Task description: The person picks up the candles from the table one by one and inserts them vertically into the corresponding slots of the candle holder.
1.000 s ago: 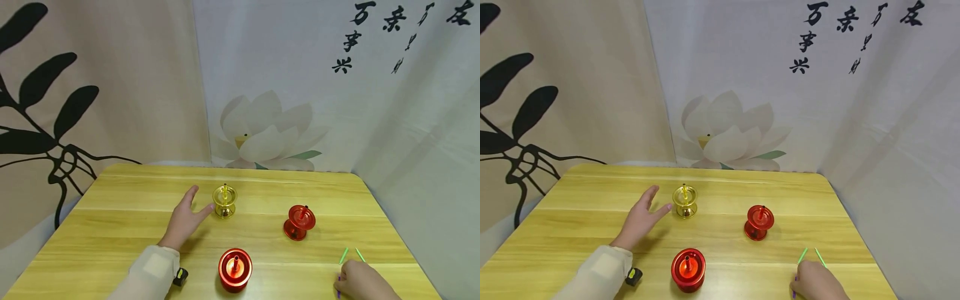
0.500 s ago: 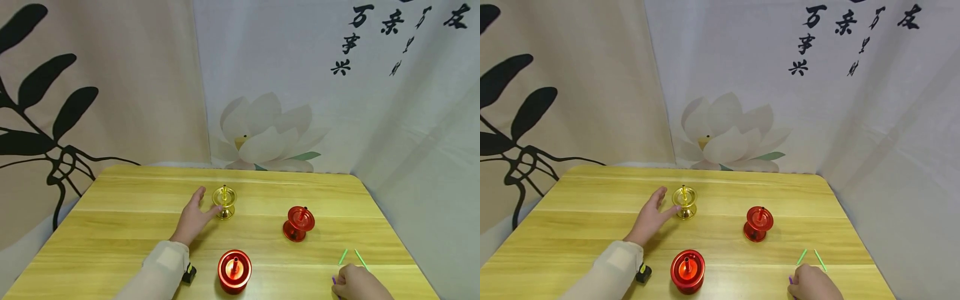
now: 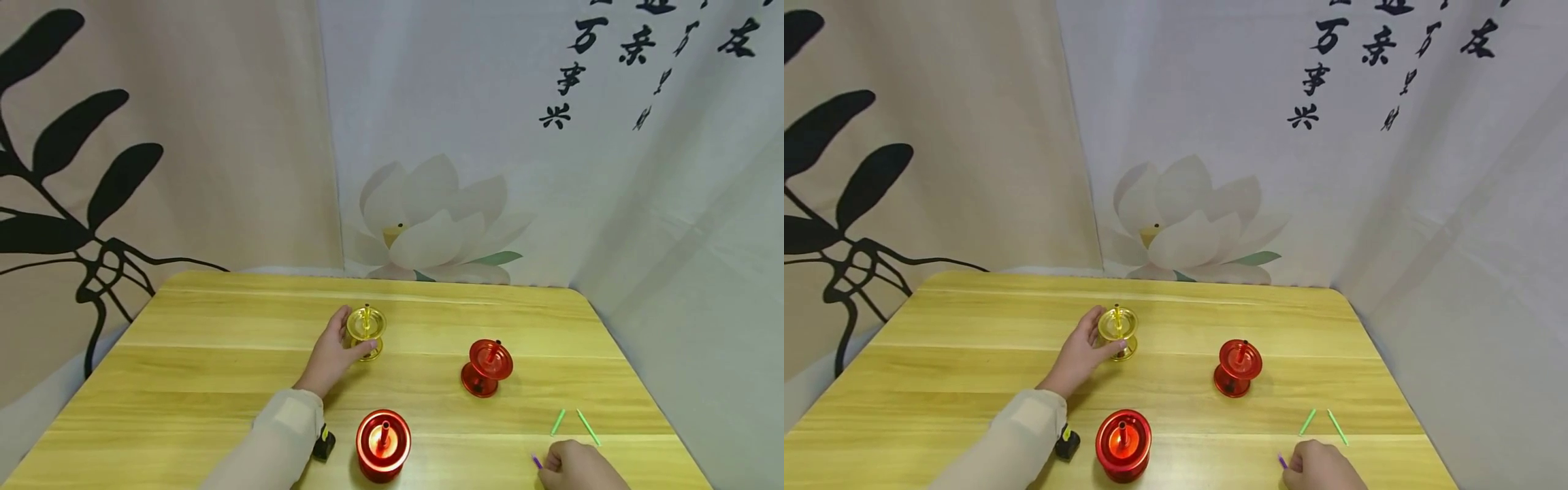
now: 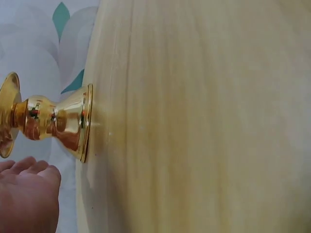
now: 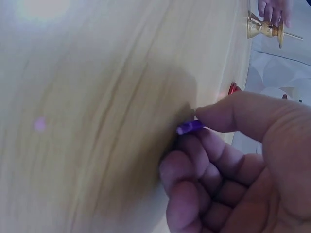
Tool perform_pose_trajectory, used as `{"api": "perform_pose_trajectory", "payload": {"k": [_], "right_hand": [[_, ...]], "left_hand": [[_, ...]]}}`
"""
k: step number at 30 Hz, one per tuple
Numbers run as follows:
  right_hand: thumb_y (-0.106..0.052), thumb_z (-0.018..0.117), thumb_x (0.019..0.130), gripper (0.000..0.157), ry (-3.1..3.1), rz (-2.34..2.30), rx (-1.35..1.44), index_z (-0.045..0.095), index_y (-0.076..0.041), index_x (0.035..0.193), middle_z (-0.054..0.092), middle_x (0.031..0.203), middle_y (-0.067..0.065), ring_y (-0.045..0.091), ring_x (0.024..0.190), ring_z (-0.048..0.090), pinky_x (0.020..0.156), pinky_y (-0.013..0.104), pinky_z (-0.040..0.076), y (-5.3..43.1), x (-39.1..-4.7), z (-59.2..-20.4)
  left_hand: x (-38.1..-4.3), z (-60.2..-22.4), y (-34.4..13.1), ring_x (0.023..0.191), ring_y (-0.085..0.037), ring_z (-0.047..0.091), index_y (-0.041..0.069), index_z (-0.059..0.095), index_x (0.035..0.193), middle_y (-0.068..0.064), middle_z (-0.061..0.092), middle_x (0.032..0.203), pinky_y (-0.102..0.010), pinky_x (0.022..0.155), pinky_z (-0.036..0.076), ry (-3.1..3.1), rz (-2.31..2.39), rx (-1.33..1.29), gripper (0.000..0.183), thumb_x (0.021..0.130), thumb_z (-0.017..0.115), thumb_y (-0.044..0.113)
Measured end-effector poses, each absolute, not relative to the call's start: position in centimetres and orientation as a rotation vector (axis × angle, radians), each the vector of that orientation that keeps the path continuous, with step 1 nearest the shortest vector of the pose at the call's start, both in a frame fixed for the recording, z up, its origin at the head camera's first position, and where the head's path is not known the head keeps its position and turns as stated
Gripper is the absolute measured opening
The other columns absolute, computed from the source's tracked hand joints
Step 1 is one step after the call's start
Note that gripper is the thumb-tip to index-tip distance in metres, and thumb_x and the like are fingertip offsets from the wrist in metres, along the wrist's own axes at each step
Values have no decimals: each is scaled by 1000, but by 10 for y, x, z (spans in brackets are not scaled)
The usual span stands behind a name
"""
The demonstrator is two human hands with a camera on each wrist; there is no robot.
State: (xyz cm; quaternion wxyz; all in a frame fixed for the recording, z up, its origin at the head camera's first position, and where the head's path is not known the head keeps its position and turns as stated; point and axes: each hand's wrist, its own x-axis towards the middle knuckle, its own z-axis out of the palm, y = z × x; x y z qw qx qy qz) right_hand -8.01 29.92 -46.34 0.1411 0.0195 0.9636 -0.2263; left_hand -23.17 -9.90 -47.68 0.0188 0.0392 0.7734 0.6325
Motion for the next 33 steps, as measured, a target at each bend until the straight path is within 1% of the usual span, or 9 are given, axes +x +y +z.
{"api": "perform_pose_trajectory", "payload": {"k": [3, 6, 10, 12, 16, 21, 25, 28, 33], "right_hand": [[-14, 74, 82, 26, 2788, -671, 59, 55, -13, 66, 49, 58, -4, 12, 54, 45, 50, 23, 36, 296, -80, -464], [-13, 74, 82, 22, 2793, -690, 80, 57, -14, 68, 50, 59, -4, 12, 54, 45, 50, 24, 36, 292, -82, -464], [-12, 72, 82, 17, 2823, -714, 29, 58, -15, 71, 51, 61, -6, 11, 54, 44, 51, 24, 37, 288, -85, -462], [-12, 70, 82, 15, 2842, -733, -1, 58, -15, 73, 51, 62, -6, 9, 54, 44, 51, 23, 37, 286, -87, -461], [-12, 70, 85, 14, 2875, -790, 70, 59, -14, 76, 53, 65, -7, 8, 58, 45, 56, 23, 40, 275, -91, -457], [-9, 71, 87, 14, 2887, -906, 121, 61, -12, 78, 56, 65, -6, 7, 59, 48, 57, 22, 43, 258, -95, -451], [-8, 70, 86, 14, 2874, -988, 89, 60, -13, 78, 57, 62, -7, 6, 57, 49, 55, 21, 42, 244, -98, -448], [-9, 70, 86, 14, 2887, -1021, 73, 60, -14, 78, 59, 61, -9, 3, 57, 53, 53, 20, 42, 233, -100, -446], [-8, 68, 83, 13, 2917, -1086, 27, 61, -16, 77, 60, 60, -12, 2, 58, 57, 55, 20, 44, 216, -105, -441]], "left_hand": [[-232, -478, -97, 149, -30, 27, 5, 20, 160, -16, 26, 162, -44, 120, 25, 2409, 1955, 134, 98, 86, 82, 22], [-233, -478, -96, 147, -33, 30, 5, 21, 160, -17, 29, 161, -46, 119, 27, 2440, 1925, 143, 96, 87, 81, 21], [-233, -478, -95, 145, -35, 34, 5, 22, 159, -19, 32, 160, -48, 117, 30, 2455, 1922, 137, 93, 88, 80, 20], [-234, -479, -94, 142, -35, 39, 6, 22, 159, -20, 37, 157, -47, 115, 35, 2435, 1941, 126, 91, 89, 79, 19], [-234, -480, -93, 133, -33, 50, 8, 24, 159, -19, 46, 150, -45, 108, 44, 2400, 1967, 115, 88, 90, 77, 17], [-234, -479, -93, 126, -31, 57, 10, 26, 159, -18, 52, 146, -42, 101, 51, 2420, 1949, 103, 86, 90, 77, 18], [-234, -479, -93, 123, -28, 59, 13, 28, 159, -15, 55, 143, -40, 99, 53, 2420, 1947, 102, 85, 90, 77, 18], [-234, -481, -93, 123, -28, 60, 13, 29, 158, -15, 55, 143, -39, 98, 53, 2420, 1950, 116, 83, 90, 77, 17], [-235, -483, -94, 123, -28, 60, 15, 32, 157, -13, 57, 141, -40, 99, 53, 2429, 1953, 142, 80, 91, 77, 18]]}}
